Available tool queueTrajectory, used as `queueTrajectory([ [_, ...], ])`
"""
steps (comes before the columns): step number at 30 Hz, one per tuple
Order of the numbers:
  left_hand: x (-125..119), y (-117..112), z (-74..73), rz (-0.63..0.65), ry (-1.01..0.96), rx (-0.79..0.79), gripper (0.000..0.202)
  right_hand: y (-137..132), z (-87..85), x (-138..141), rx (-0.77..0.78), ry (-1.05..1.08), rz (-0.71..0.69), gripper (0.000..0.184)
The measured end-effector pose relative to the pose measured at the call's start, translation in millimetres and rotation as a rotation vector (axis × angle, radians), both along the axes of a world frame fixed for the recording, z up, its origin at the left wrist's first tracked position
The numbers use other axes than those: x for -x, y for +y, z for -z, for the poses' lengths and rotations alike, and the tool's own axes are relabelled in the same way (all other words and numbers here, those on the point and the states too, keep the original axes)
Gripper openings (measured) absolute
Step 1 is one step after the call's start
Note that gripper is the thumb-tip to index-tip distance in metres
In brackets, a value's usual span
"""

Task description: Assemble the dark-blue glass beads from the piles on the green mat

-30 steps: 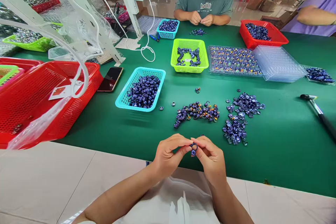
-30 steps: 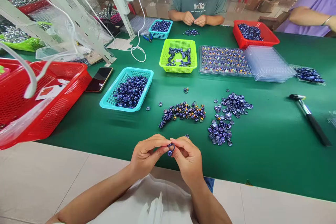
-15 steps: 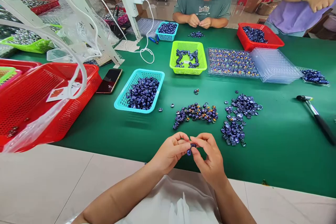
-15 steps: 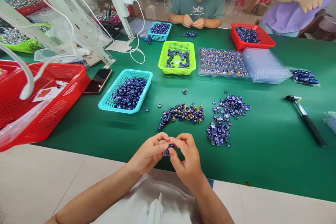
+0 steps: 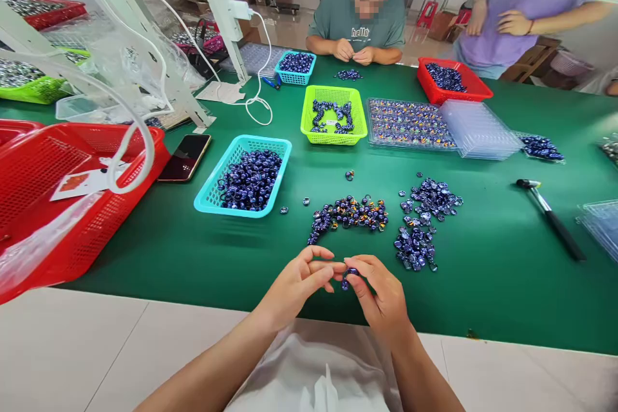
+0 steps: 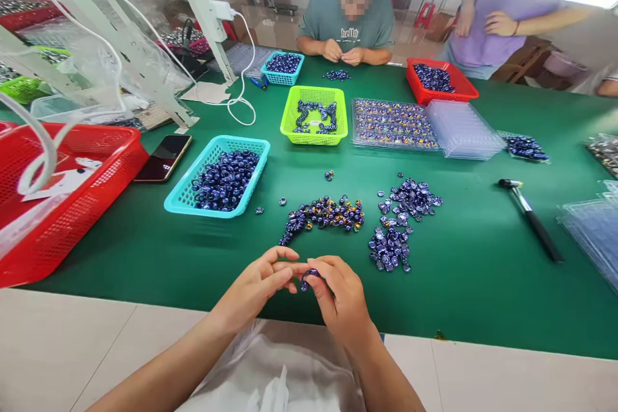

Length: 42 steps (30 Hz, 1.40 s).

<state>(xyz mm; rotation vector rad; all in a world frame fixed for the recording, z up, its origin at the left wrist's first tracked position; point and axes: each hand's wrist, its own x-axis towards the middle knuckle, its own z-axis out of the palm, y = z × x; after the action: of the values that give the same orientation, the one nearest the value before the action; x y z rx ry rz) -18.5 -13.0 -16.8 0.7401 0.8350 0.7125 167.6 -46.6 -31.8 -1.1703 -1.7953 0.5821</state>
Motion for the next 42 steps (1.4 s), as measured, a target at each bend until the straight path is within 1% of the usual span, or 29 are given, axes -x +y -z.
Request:
queueTrajectory([
  [2, 2, -1, -4.8, 0.019, 0.097, -0.161, 0.048, -1, -1.6, -1, 0.003, -0.028, 0.005, 0.026],
  [4, 0, -3, -8.9, 0.069, 0.192, -0.303, 0.061, -2, -0.6, 1, -0.031, -0.047, -0.009, 0.025],
  [6, -5, -5, -11.7, 0.132, 0.265, -0.397, 0.062, -3, 2.9, 5, -0.090, -0.058, -0.014, 0.024],
  [8, -10, -5, -13.0, 0.173, 0.290, -0.436, 0.057, -5, 7.2, 9, -0.150, -0.078, 0.009, 0.021],
  [11, -15, -6, -12.5, 0.173, 0.284, -0.414, 0.051, -8, 12.2, 11, -0.221, -0.122, 0.052, 0.016],
  [14, -18, -8, -10.2, 0.107, 0.257, -0.336, 0.047, -9, 14.5, 11, -0.259, -0.147, 0.064, 0.014],
  [19, -21, -12, -5.1, -0.005, 0.173, -0.187, 0.042, -8, 19.9, 13, -0.268, -0.144, 0.048, 0.016],
  [22, -20, -12, -1.9, -0.033, 0.129, -0.133, 0.041, -7, 24.2, 16, -0.288, -0.142, 0.044, 0.018],
  [27, -20, -12, 0.4, -0.054, 0.065, -0.064, 0.042, -9, 29.5, 17, -0.273, -0.156, 0.061, 0.019],
  [31, -21, -11, 2.3, -0.066, 0.031, -0.043, 0.042, -9, 33.2, 17, -0.301, -0.143, 0.073, 0.020],
  [36, -23, -12, 8.1, -0.065, -0.039, -0.024, 0.044, -8, 38.7, 19, -0.308, -0.139, 0.082, 0.019],
  [39, -22, -12, 10.3, -0.060, -0.044, -0.076, 0.044, -7, 39.6, 20, -0.311, -0.125, 0.106, 0.020],
  [42, -18, -9, 9.9, -0.026, -0.020, -0.175, 0.044, -4, 35.7, 21, -0.349, -0.144, 0.132, 0.022],
])
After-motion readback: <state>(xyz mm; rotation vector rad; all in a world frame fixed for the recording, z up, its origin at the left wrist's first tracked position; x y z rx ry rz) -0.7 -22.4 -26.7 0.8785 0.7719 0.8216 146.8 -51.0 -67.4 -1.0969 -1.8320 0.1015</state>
